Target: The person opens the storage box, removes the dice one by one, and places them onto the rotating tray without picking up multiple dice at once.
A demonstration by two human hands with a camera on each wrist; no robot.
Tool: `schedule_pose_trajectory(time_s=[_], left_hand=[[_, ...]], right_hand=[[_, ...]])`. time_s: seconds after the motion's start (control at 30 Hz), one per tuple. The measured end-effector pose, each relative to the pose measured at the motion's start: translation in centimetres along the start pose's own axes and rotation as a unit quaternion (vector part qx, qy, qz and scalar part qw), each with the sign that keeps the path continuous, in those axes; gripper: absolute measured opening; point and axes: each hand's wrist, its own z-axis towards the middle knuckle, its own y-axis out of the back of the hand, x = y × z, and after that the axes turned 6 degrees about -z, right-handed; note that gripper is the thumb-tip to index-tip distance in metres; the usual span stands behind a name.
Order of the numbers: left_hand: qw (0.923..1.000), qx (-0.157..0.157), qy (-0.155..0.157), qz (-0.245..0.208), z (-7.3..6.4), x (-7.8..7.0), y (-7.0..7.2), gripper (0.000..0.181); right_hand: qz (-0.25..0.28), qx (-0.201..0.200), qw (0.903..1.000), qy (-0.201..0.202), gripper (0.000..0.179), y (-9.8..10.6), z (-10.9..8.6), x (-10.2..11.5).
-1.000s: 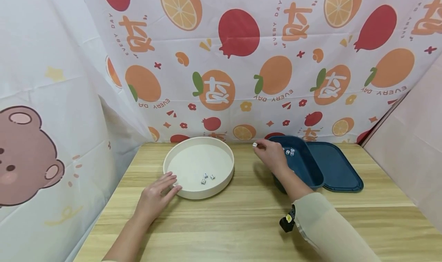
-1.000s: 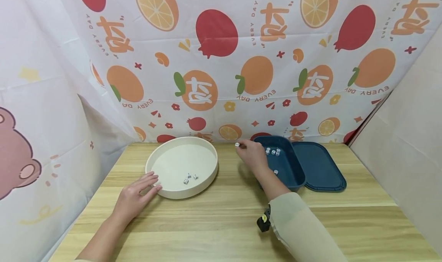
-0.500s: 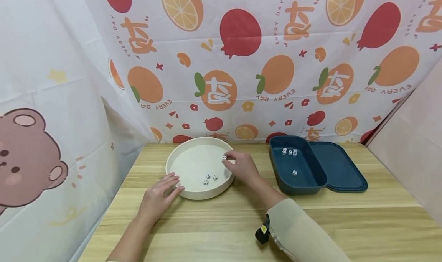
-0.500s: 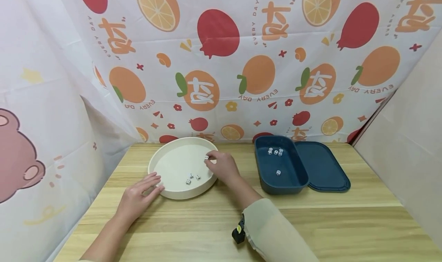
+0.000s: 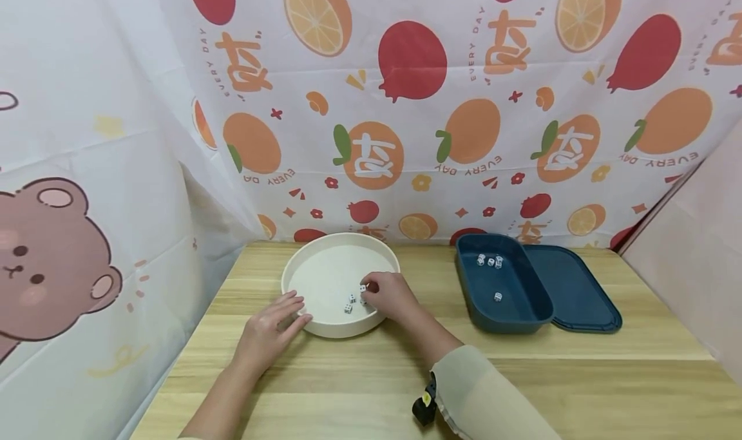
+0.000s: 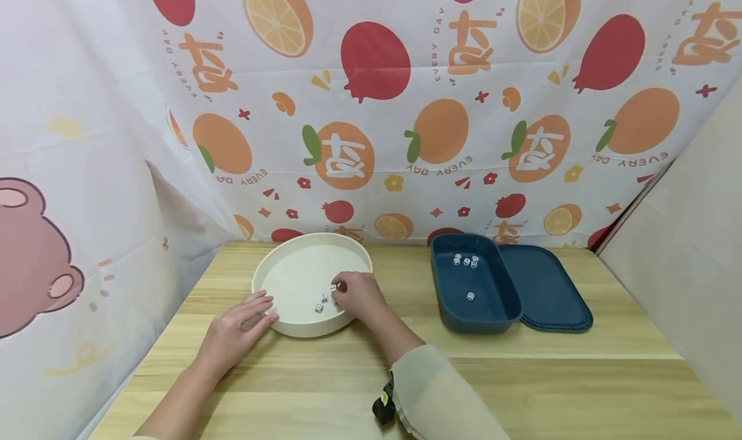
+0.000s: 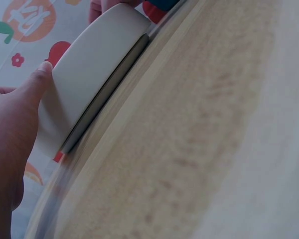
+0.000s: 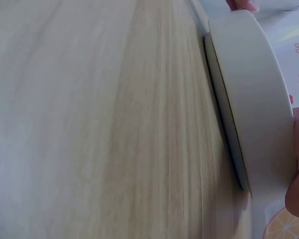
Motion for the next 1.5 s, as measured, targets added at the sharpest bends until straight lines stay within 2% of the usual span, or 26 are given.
schedule_pose_trajectory(time_s=[0.17,0.53,1.0,1.27,1.5], left_hand=[[1.0,0.0,-0.002,0.005,-0.1,-0.14,-0.06,0.036],[0.9998,-0.009,-0.019,-0.003,0.1,0.05,-0.4,0.038],[0.9997,-0.013,-0.018,-0.007,0.07,0.19,-0.62,0.037],[0.9999,-0.007,-0.012,-0.005,0.11,0.17,-0.24,0.036],[0.9997,-0.009,-0.014,-0.017,0.07,0.11,-0.7,0.036]], right_hand=[[-0.026,-0.004,0.9996,0.005,0.014,-0.17,-0.13,0.09],[-0.065,0.006,0.9976,-0.023,0.014,-0.27,0.05,0.07],[-0.067,0.011,0.9973,-0.029,0.015,-0.12,-0.04,0.18],[-0.045,-0.01,0.9987,-0.022,0.017,-0.53,0.2,0.12],[0.021,-0.022,0.9993,-0.022,0.018,-0.33,-0.31,-0.66]])
